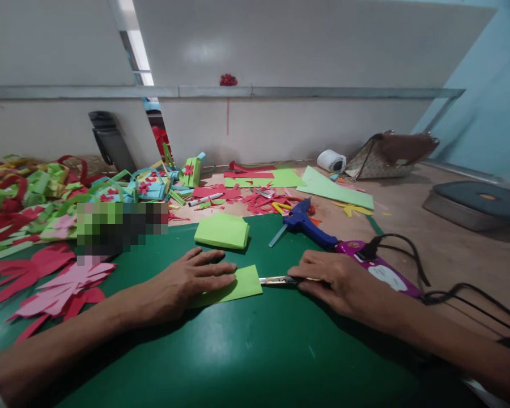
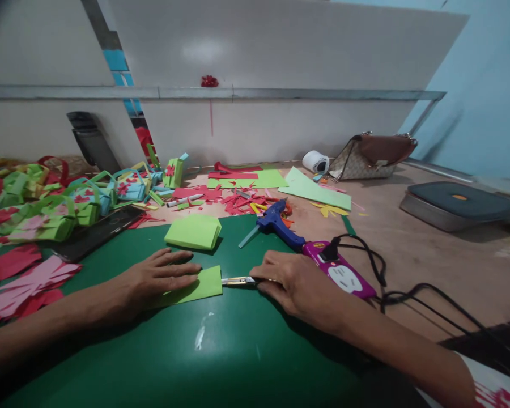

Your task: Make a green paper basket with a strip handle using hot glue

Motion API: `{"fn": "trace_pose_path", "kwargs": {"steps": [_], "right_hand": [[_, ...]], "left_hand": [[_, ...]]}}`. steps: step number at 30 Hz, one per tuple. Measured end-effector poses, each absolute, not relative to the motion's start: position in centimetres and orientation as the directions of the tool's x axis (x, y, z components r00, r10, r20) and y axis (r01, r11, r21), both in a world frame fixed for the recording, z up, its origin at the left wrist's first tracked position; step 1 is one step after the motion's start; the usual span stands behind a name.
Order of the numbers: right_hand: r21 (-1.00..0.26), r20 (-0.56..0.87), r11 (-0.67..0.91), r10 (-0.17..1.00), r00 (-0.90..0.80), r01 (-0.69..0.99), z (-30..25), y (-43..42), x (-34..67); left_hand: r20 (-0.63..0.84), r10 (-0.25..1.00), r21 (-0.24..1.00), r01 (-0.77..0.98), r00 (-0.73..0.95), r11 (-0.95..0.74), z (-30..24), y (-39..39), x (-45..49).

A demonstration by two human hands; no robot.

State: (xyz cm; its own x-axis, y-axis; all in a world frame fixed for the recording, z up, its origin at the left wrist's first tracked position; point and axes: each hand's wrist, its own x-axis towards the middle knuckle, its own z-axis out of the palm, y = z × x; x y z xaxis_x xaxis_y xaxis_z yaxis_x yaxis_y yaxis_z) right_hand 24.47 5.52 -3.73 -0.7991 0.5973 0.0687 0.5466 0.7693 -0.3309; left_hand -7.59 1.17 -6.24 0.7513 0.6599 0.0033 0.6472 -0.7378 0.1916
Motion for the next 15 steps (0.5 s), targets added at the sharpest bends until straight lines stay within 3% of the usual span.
{"fn": "trace_pose_path", "kwargs": {"steps": [8,15], "right_hand": [[-0.333,0.014,0.770,0.581,-0.814,0.544,-3.5,4.9,24.9],[-0.345,0.053,0.775,0.579,-0.814,0.529,-3.6,5.5,24.2]], "left_hand": [[-0.019,0.673,0.267,0.652,0.740,-0.710,-6.0,1.0,-7.6],[-0.059,0.727,0.214,0.720,0.684,-0.660,-5.6,0.0,-7.8]]}}
